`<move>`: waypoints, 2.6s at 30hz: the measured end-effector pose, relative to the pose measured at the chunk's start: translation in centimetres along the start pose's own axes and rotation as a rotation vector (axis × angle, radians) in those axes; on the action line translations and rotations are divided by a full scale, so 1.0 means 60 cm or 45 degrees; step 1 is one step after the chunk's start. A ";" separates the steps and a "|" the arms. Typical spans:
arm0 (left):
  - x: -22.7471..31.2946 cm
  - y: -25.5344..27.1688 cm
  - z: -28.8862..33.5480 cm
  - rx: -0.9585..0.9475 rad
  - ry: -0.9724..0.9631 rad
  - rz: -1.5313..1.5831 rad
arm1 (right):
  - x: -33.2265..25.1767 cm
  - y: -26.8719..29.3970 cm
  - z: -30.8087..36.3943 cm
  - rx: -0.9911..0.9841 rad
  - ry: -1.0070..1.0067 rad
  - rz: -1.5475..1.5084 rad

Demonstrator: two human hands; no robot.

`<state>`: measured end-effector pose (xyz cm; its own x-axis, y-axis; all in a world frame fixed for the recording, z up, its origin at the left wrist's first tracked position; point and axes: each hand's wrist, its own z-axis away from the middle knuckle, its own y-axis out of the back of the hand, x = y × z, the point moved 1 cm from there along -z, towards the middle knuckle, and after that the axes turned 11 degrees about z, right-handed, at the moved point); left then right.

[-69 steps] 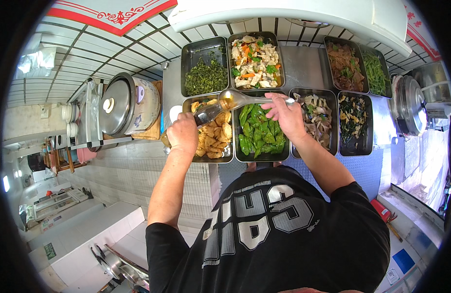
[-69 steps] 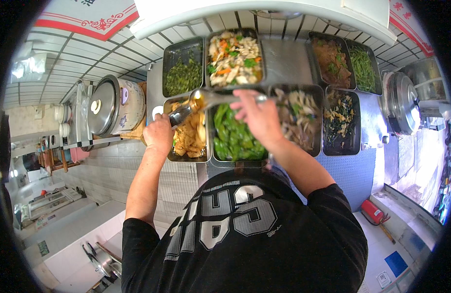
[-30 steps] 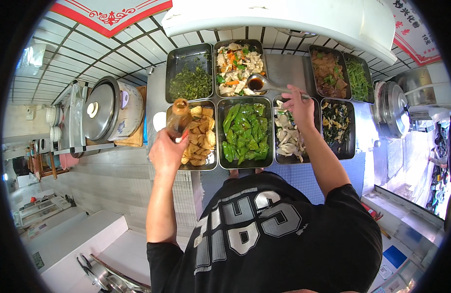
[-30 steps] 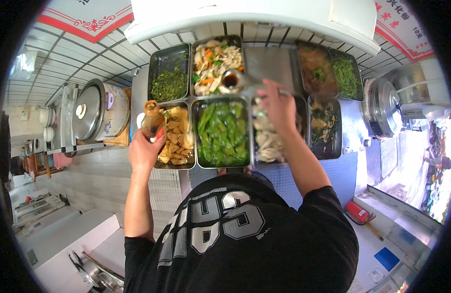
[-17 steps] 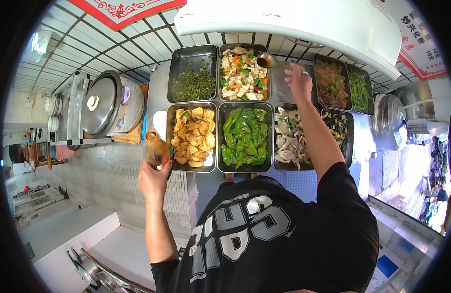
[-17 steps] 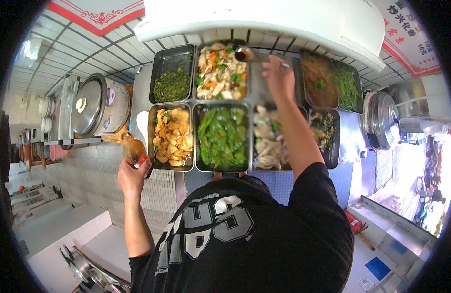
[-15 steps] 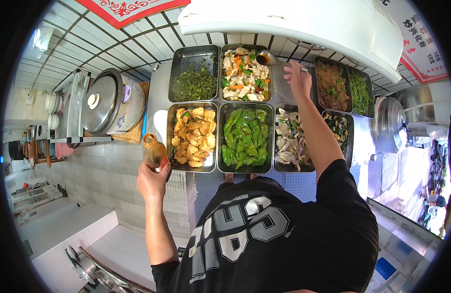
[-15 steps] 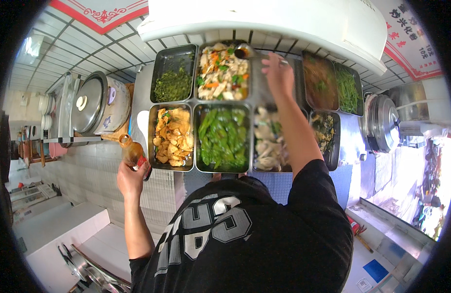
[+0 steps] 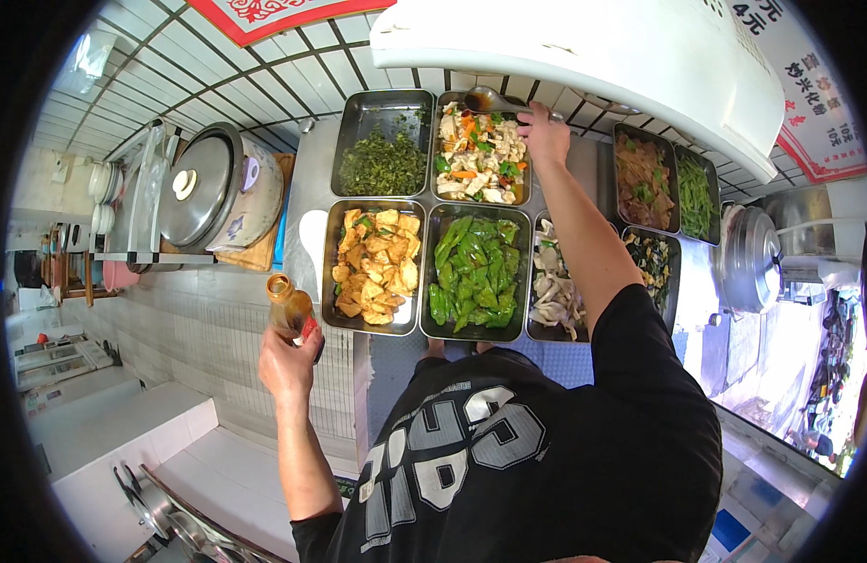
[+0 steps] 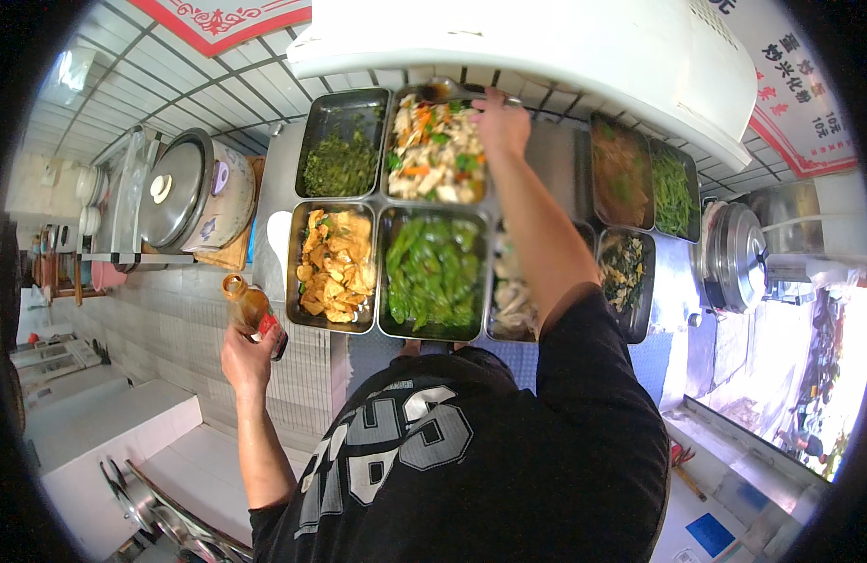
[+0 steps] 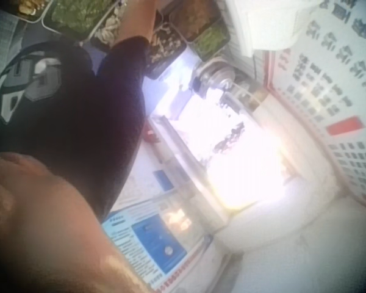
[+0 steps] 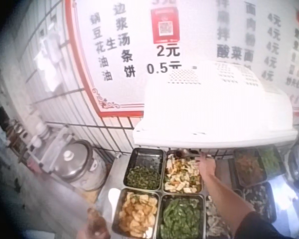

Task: The person retrieves a sauce bottle from a shelf, opens it, and uses a ladle to pour sauce over several trays of prepared food. They then close the bottle, return it to the shelf, and clean a wok and a cutting board.

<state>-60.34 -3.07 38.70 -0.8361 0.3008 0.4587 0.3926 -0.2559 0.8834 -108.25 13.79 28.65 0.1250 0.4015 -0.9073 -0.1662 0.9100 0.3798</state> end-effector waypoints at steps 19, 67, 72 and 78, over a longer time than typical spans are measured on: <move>-0.032 -0.003 -0.016 -0.023 0.019 0.013 | -0.003 0.004 0.097 -0.080 0.110 0.316; -0.066 0.007 0.013 0.000 0.142 0.028 | 0.023 0.117 0.201 0.014 1.237 1.206; -0.059 0.000 0.003 -0.014 0.090 -0.021 | 0.003 0.117 0.237 -0.235 1.631 1.166; -0.047 0.002 0.000 0.003 0.055 0.066 | 0.034 0.113 0.216 0.001 1.418 1.179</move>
<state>-57.92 -3.96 37.49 -0.8306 0.2470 0.4992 0.4365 -0.2681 0.8588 -96.43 22.11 31.68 -0.8363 0.5483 -0.0072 0.2371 0.3734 0.8968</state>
